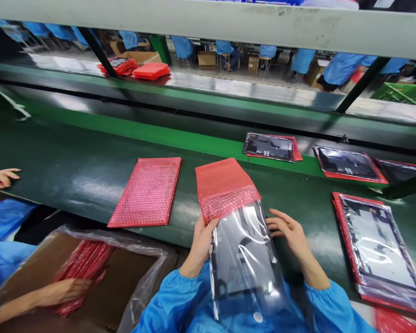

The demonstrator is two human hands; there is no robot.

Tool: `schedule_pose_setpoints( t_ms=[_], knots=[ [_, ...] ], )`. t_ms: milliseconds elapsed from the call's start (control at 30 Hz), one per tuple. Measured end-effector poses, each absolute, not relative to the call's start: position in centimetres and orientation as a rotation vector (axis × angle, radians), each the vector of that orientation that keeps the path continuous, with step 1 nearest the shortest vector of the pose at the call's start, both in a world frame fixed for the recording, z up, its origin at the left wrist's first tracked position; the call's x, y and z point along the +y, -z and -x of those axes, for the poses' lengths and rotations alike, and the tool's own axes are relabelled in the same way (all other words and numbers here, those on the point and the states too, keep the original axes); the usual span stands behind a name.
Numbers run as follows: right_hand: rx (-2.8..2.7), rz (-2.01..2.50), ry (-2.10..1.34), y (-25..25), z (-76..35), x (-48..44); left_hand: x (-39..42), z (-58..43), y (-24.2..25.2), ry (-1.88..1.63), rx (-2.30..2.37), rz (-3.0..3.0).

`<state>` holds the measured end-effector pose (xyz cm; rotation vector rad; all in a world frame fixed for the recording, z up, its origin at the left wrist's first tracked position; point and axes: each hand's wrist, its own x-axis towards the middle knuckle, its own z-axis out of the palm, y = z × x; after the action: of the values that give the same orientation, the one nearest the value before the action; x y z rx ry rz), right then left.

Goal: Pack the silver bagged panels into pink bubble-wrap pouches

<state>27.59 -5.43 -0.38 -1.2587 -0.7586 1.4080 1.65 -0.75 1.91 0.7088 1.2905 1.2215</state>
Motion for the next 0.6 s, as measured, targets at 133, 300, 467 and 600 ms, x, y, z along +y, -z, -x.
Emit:
schedule_pose_setpoints(
  t_ms=[133,300,467,600],
  knots=[
    [-0.989,1.439,-1.178,-0.7,-26.2,-3.9,-1.4,-1.5,-2.3,-1.105,1.274,-0.972],
    [-0.953,1.473,-1.183,-2.0,-25.2,-4.4,-2.0,-0.9,-1.7,-1.062,1.332,-1.042],
    [-0.988,1.509,-1.231,-1.6,-25.1,-5.5,-2.5,-0.5,-1.4,-1.05,1.382,-1.087],
    [-1.239,1.636,-1.026,-1.8,-24.6,-6.0,-3.0,-0.6,-1.2,-1.05,1.389,-1.134]
  ],
)
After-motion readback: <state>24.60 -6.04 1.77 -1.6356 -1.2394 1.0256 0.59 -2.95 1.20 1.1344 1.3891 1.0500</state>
